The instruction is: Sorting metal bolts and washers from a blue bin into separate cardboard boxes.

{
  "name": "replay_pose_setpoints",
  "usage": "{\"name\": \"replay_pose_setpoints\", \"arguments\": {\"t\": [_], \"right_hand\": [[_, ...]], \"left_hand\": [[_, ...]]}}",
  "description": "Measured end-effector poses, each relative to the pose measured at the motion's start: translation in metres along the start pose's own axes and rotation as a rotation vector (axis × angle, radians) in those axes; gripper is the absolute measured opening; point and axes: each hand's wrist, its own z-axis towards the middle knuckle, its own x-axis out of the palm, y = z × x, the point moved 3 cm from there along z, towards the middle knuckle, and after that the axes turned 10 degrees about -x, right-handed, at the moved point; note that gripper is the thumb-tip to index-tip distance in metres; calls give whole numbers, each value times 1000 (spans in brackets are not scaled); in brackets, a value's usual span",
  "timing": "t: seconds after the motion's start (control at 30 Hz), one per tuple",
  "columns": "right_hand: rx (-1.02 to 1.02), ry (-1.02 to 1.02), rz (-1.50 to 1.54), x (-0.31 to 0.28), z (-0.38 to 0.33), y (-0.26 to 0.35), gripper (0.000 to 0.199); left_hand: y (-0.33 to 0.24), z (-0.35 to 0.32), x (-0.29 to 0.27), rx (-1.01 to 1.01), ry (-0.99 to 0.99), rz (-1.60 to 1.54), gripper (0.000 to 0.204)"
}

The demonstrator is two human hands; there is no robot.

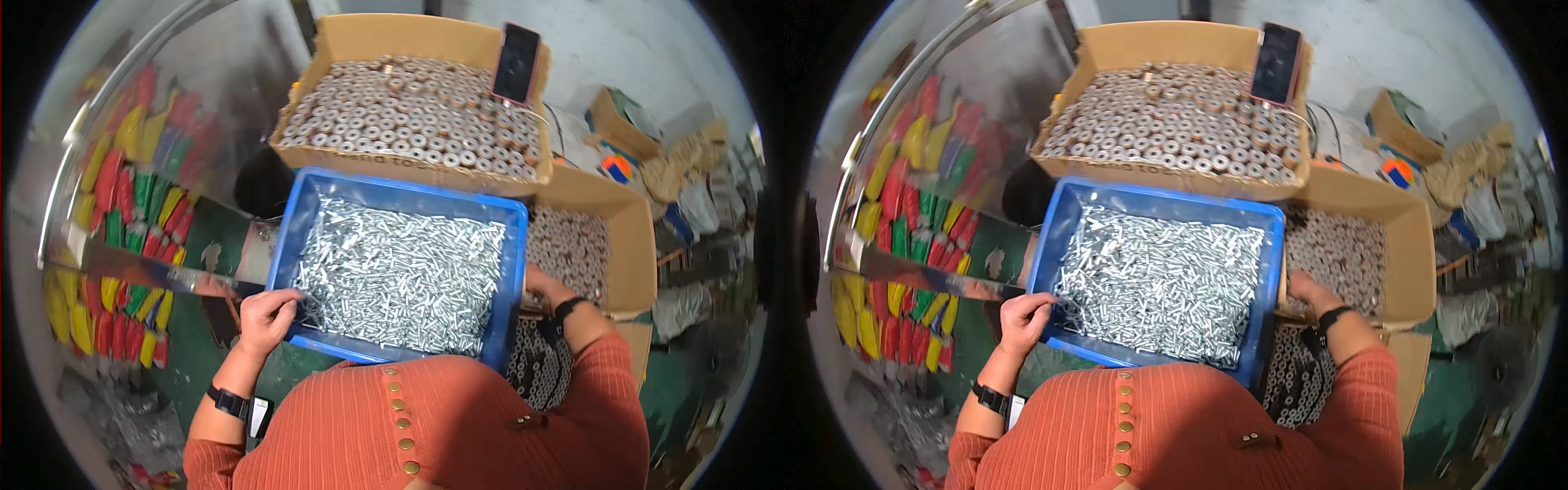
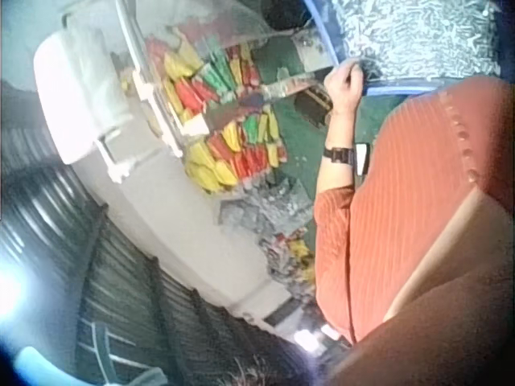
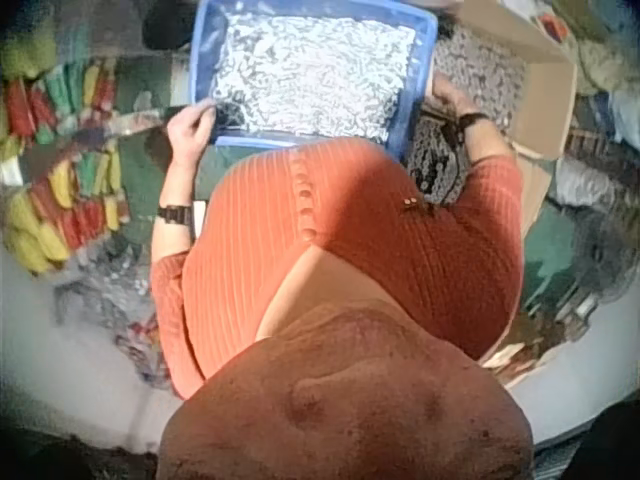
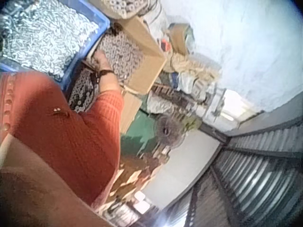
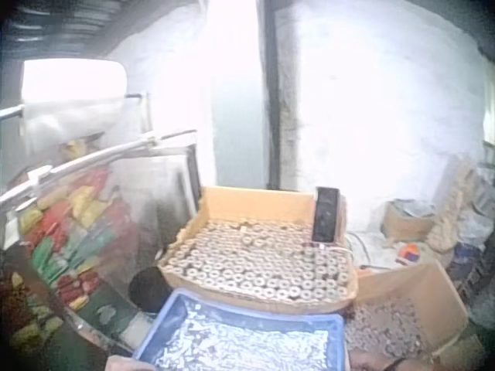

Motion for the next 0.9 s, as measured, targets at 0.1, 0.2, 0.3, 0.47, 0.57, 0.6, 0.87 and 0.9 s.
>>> {"name": "replay_pose_setpoints", "arguments": {"t": [0.1, 0.2, 0.3, 0.47, 0.57, 0.6, 0.87, 0.9], "right_hand": [[-164, -130, -128, 0, 3, -25, 34], [-107, -27, -167, 5, 11, -12, 30], [33, -104, -134, -6, -26, -52, 28], [172, -146, 1005, -125, -117, 90, 16], [-174, -500, 1171, -181, -185, 151, 42], [-362, -505, 1172, -201, -189, 208, 37], [-429, -653, 128, -238, -34, 526, 33], [-443, -677, 1, -235, -4, 541, 36]], "left_hand": [[3, -5, -5, -13, 4, -43, 12], [-3, -2, 0, 16, -14, -46, 12], [6, 3, -2, 77, 12, -118, 12], [10, -3, -1, 48, -15, -100, 14], [7, 0, -8, 89, 2, -136, 12], [9, -3, -7, 75, -8, -146, 12], [21, -9, -3, 159, -14, -118, 14], [22, -10, 0, 180, -35, -155, 15]]}}
